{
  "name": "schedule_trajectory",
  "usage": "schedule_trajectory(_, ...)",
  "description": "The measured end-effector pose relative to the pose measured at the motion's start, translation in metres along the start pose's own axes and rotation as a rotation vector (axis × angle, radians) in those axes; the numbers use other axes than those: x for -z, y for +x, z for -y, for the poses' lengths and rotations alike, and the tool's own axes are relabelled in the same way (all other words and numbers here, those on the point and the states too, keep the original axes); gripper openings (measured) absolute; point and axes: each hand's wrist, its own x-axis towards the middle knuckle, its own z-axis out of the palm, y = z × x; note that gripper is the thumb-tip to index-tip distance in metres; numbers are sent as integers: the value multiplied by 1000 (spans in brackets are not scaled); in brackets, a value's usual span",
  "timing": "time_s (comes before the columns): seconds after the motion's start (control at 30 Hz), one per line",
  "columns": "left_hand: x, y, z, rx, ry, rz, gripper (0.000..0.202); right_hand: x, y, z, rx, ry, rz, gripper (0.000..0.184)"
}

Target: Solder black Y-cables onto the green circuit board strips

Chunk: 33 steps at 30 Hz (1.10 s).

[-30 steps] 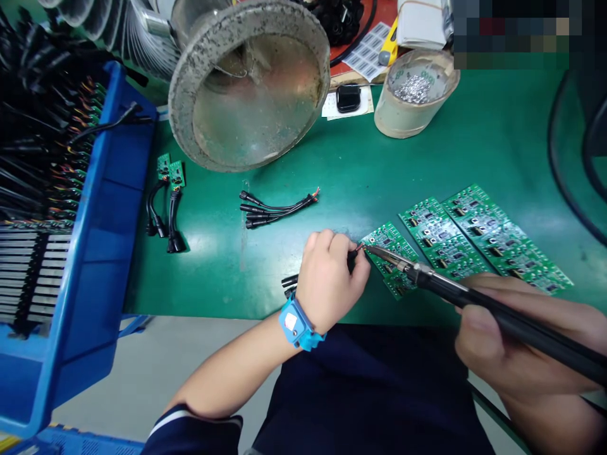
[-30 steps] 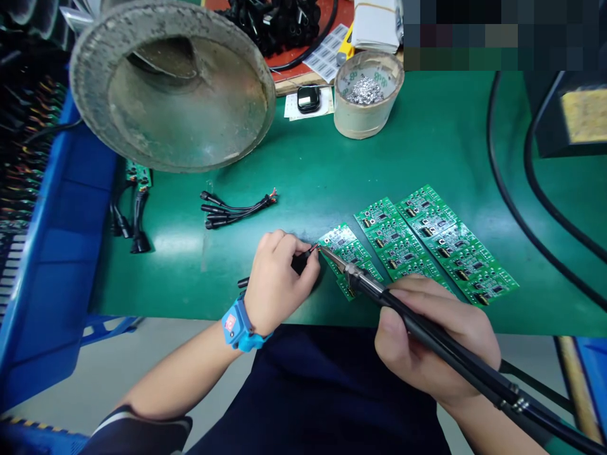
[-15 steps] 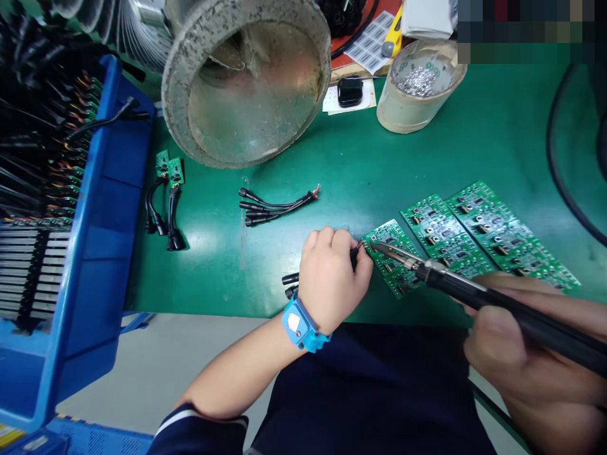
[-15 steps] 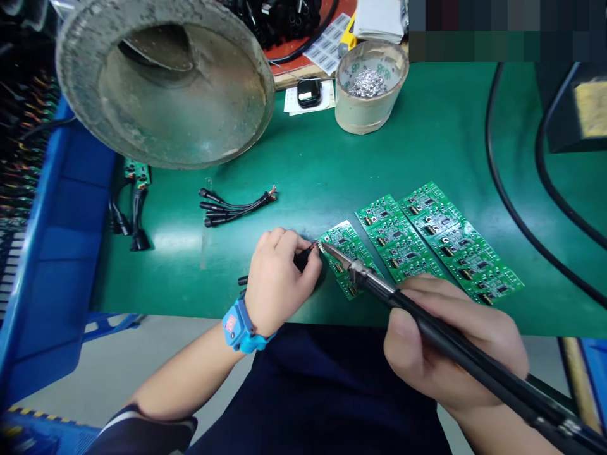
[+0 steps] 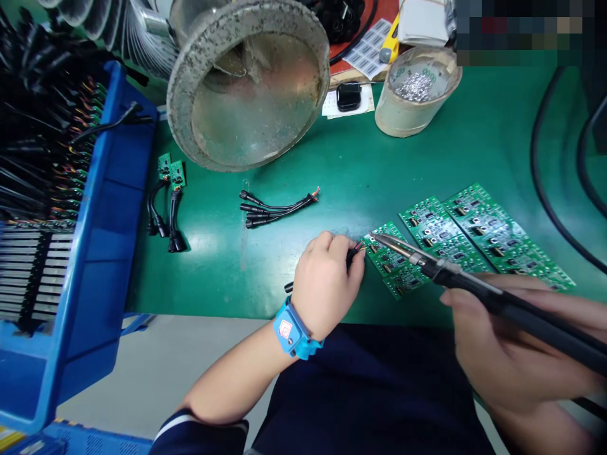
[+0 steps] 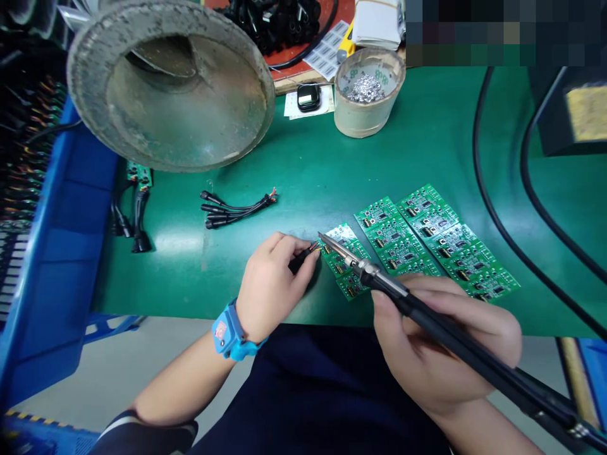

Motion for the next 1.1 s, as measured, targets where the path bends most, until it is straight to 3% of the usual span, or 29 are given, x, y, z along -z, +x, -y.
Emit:
schedule_trajectory(0.1,4,-3,4,-47,-58,12,22,-9,-2,1,129,-6,7,34)
schedule_trajectory(0.33,7,-9,9,-196,41,74,22,-17,-4,7,124,-56,25,27)
schedule_trajectory(1.1,3,-9,0,-208,241,110,23,-15,13,19,32,-99,134,27)
